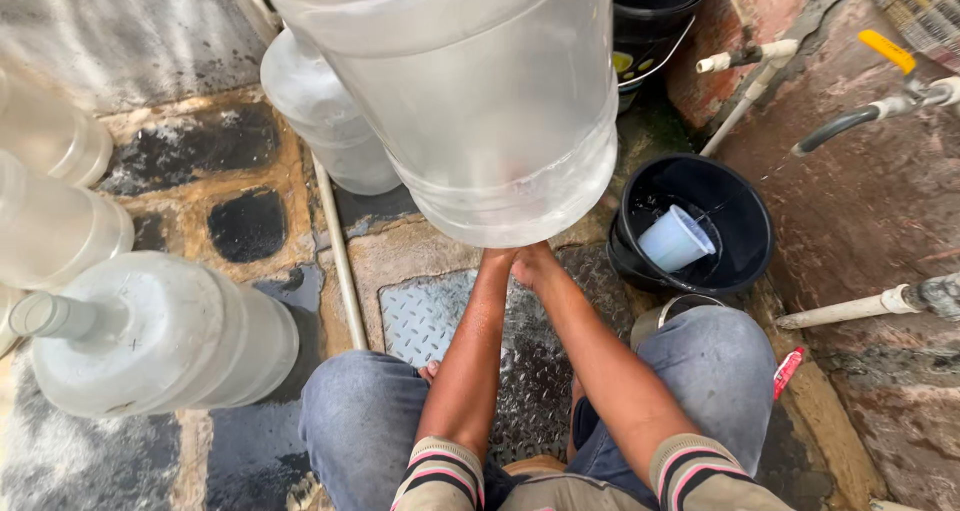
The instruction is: The person scrubs the exterior of a large plastic water jug with a yellow sponge while sitting on the floor. They repeatedly rinse the jug with water from a nearby bucket using a scoop and continue scrubbing different sections of the jug's surface.
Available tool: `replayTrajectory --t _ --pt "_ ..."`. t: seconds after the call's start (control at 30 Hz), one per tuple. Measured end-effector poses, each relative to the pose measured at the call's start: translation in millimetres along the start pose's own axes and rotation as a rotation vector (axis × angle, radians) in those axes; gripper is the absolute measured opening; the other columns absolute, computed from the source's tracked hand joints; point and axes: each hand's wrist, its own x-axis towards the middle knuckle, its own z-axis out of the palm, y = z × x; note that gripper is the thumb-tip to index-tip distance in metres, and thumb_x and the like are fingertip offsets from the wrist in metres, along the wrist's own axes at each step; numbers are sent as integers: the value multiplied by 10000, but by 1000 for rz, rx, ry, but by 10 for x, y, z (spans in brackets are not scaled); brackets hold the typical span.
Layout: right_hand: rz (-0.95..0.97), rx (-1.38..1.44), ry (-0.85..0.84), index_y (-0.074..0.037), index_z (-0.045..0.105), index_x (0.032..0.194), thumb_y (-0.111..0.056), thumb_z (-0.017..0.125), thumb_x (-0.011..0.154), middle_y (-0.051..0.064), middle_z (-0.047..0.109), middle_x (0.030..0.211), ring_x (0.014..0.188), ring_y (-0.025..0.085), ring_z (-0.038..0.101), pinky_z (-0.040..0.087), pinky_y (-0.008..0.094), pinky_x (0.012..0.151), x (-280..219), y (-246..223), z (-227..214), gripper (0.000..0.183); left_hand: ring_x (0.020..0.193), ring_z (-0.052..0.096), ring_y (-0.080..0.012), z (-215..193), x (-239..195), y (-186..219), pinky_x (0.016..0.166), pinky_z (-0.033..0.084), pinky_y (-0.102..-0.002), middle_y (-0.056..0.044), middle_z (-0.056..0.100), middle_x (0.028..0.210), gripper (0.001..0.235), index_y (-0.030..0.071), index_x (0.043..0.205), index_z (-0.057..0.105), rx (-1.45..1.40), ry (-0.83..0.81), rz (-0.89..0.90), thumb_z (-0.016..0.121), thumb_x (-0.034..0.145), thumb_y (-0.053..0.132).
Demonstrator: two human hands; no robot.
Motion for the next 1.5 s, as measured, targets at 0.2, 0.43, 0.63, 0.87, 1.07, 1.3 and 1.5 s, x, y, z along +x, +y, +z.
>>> replayTrajectory --t 0.2,0.43,0.63,0.87,1.07,1.3,1.5 --pt "34 39 -84 -42 576 1317 -372 616 1000 135 634 1229 1072 247 631 571 411 904 35 98 208 460 1253 593 -250 -325 -239 117 1009 545 -403 -170 568 1425 581 76 1435 471 -45 133 59 632 893 212" --pt "58 38 -97 -31 560 1339 -352 595 1011 149 627 1256 1103 261 633 564 421 939 -123 111 199 460 1275 576 -256 -618 -642 148 1030 528 -410 -171 558 1439 580 82 1450 461 -74 205 81 584 914 262" --pt "79 17 -84 -21 546 1357 -336 578 1021 161 620 1280 1130 272 634 558 430 970 -277 49 252 461 1294 562 -262 -496 -324 253 1048 513 -416 -173 550 1450 583 86 1464 452 -74 186 98 543 931 306" --pt "80 12 -89 -10 530 1378 -316 558 1032 174 612 1307 1162 286 635 552 440 1006 -450 -31 453 463 1316 545 -268 -344 -197 368 1069 496 -423 -174 541 1463 593 92 1479 441 -65 104 87 496 951 356" --pt "75 21 -107 0 516 1397 -300 541 1042 186 606 1331 1189 297 637 546 449 1037 -437 -39 446 465 1335 531 -273 -289 -208 382 1087 481 -428 -175 533 1474 606 96 1493 432 -65 68 71 455 968 399" --pt "15 79 -175 11 500 1418 -281 521 1054 200 598 1359 1221 311 638 539 459 1072 -315 -49 312 467 1357 514 -279 -280 -237 246 1108 463 -435 -176 523 1488 625 102 1508 422 -62 71 61 407 989 449" --pt "-30 74 -242 20 486 1436 -264 503 1063 212 591 1382 1248 322 639 533 468 1103 -309 -165 348 469 1376 500 -285 -473 -228 38 1126 448 -441 -177 515 1499 646 107 1522 413 -29 148 97 366 1006 492"
